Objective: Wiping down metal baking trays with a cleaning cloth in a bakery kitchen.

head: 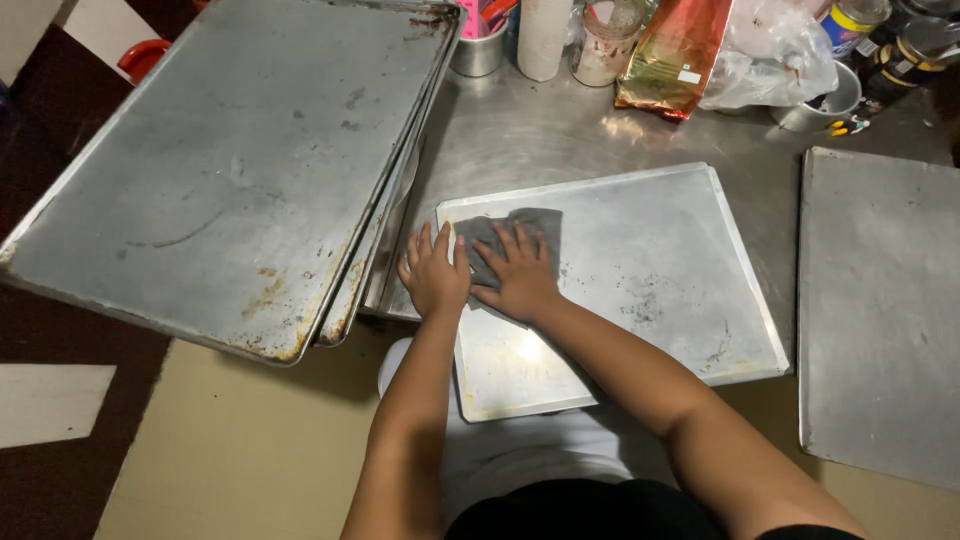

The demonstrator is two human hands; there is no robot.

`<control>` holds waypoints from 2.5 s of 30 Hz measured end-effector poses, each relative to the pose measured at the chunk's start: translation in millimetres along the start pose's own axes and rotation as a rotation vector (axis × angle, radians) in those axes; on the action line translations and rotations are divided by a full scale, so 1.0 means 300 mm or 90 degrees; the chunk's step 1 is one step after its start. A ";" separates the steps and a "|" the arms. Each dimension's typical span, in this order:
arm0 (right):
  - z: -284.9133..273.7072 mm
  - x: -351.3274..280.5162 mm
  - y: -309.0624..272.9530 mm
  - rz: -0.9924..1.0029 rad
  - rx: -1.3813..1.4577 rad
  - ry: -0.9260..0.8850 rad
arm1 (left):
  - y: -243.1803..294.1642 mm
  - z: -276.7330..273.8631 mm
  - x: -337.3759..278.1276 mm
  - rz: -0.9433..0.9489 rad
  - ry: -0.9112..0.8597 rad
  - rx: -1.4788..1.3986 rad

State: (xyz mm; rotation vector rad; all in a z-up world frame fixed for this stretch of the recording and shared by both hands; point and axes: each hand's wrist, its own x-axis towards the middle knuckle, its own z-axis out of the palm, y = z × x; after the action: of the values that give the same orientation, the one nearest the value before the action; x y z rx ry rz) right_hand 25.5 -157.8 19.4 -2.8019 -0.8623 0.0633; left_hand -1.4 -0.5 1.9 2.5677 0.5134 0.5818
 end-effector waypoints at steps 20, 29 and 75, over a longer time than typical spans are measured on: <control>-0.040 -0.140 0.300 0.182 0.018 0.120 | -0.195 0.169 -0.048 0.079 -0.067 -0.093; -0.070 -0.148 0.287 0.197 0.012 0.123 | 0.173 -0.013 -0.866 0.232 -1.055 -0.697; -0.072 -0.157 0.286 0.206 -0.007 0.123 | 0.266 -0.021 -0.803 0.447 -1.079 -0.570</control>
State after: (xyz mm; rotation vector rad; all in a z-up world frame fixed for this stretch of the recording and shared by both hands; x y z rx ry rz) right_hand 36.0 -257.2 21.3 -2.8699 -0.3626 -0.1613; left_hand -187.1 -171.1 -27.5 1.4424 -0.9893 -0.9824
